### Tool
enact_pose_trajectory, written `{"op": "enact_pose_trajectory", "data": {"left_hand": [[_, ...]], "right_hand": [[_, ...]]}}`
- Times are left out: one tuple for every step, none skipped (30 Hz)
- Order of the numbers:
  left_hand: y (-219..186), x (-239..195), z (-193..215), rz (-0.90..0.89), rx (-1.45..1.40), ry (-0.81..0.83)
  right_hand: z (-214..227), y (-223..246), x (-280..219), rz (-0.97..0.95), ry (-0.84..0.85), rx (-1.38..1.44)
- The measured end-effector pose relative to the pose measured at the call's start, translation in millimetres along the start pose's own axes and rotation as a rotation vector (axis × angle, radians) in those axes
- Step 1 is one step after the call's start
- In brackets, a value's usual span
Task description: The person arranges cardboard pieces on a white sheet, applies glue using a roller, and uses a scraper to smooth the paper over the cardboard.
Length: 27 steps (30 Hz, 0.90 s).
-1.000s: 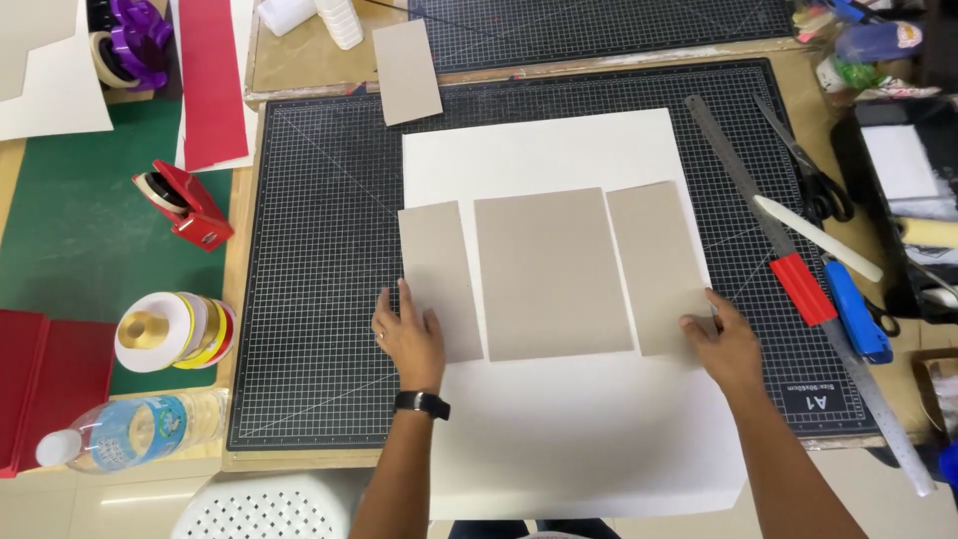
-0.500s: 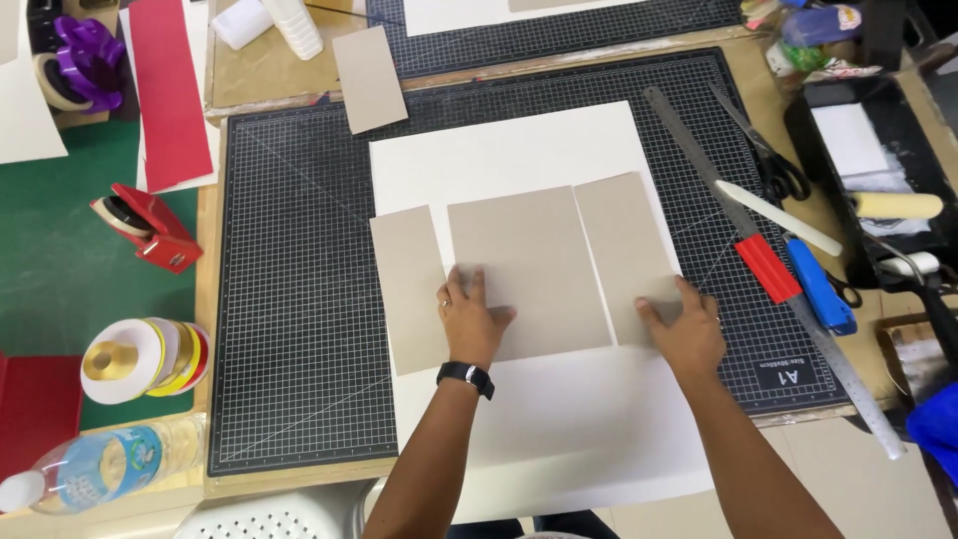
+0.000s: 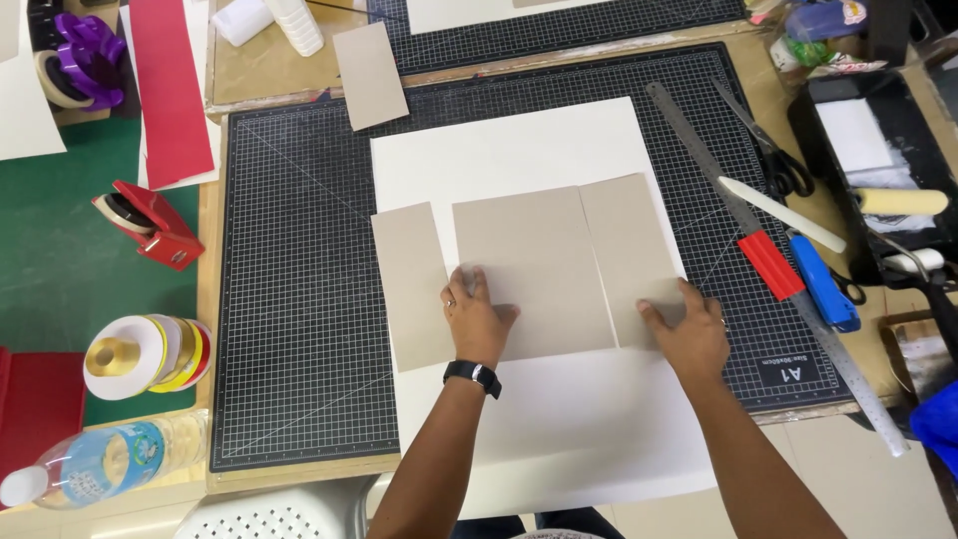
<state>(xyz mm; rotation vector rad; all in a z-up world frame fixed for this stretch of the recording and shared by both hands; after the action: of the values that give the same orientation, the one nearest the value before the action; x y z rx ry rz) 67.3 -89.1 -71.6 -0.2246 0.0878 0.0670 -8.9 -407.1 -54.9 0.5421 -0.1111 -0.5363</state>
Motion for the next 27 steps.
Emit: {"op": "enact_pose_trajectory", "data": {"left_hand": [[-0.1,-1.5,4.1,-0.002,0.000,0.001],[0.4,-2.8,8.5,-0.014,-0.030,0.002],[1.1,-4.0,13.1,-0.026,-0.059,0.003],[9.1,-7.6,21.1,-0.025,-0.059,0.001],[16.7,-11.1,30.1,-0.037,-0.070,-0.036],[24.4,-16.3,38.7,-0.047,-0.081,-0.069],[42.7,-21.1,37.0,-0.044,-0.080,-0.068],[62.1,-24.2,38.3,0.001,-0.050,-0.153],[81.8,-27.6,39.6,0.046,-0.020,-0.238],[86.6,-32.8,42.5,0.054,-0.018,-0.235],[92.0,-37.6,43.9,0.076,-0.035,-0.173],[96.8,-34.6,47.1,0.091,-0.054,-0.123],[96.1,-29.6,46.8,0.093,-0.054,-0.131],[95.7,-32.2,44.2,0.074,-0.054,-0.118],[95.4,-34.7,41.4,0.055,-0.053,-0.104],[95.9,-35.1,41.5,0.060,-0.054,-0.103],[95.8,-35.4,41.6,0.047,-0.072,-0.097],[96.1,-35.8,42.5,0.035,-0.088,-0.094],[97.7,-36.7,41.0,0.041,-0.089,-0.096],[98.6,-36.6,39.7,0.023,-0.080,-0.101],[99.2,-36.6,38.3,0.005,-0.071,-0.106],[99.1,-37.1,36.6,0.005,-0.071,-0.106],[98.0,-37.7,34.9,-0.014,-0.065,-0.110],[96.8,-37.7,33.3,-0.033,-0.058,-0.113],[96.4,-37.5,31.7,-0.034,-0.057,-0.112],[95.9,-37.4,29.9,-0.036,-0.057,-0.110],[95.5,-37.3,28.1,-0.039,-0.057,-0.107]], "right_hand": [[-1.7,-2.5,-1.7,-0.002,-0.001,0.000],[-3.1,-2.8,-2.4,0.031,-0.036,-0.015],[-4.7,-2.9,-3.2,0.063,-0.071,-0.030],[-4.3,-0.5,-5.2,0.065,-0.071,-0.029],[-2.3,3.9,-7.6,0.137,-0.128,-0.037],[-0.3,7.5,-11.1,0.208,-0.181,-0.046],[2.4,11.1,-16.0,0.209,-0.177,-0.046],[5.4,19.1,-21.5,0.345,-0.188,-0.009],[8.3,27.0,-27.9,0.480,-0.200,0.028],[4.9,26.8,-35.4,0.484,-0.191,0.028],[-0.7,29.6,-44.1,0.579,-0.108,0.011],[-7.6,35.7,-47.7,0.678,-0.037,-0.005],[-13.7,41.6,-48.0,0.685,-0.041,-0.002],[-20.0,44.5,-55.3,0.727,0.015,-0.011],[-26.6,47.4,-62.8,0.770,0.071,-0.019],[-32.0,46.7,-61.8,0.773,0.075,-0.021],[-37.8,46.3,-61.0,0.778,0.105,-0.014],[-43.8,46.4,-59.9,0.787,0.135,-0.004],[-42.7,47.9,-59.7,0.792,0.138,-0.004],[-42.3,49.4,-59.1,0.787,0.162,0.001],[-41.8,50.7,-58.3,0.782,0.185,0.005],[-42.4,50.6,-57.8,0.782,0.185,0.005],[-42.6,50.3,-57.2,0.791,0.177,-0.001],[-43.1,50.2,-56.2,0.800,0.169,-0.007],[-43.1,50.2,-56.0,0.799,0.169,-0.006],[-43.1,50.0,-56.0,0.799,0.168,0.001],[-43.2,49.8,-56.1,0.799,0.167,0.008]]}}
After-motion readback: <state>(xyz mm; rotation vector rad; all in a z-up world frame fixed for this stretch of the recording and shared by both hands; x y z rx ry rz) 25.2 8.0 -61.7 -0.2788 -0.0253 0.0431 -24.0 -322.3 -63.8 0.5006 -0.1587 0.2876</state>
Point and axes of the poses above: each hand's wrist, its own x-axis towards the middle knuckle, its own z-axis out of the back of the hand, y = z × x, the point moved 3 cm from there along x, towards the middle knuckle, and after that the axes turned 14 degrees about x, right-handed, at the moved point
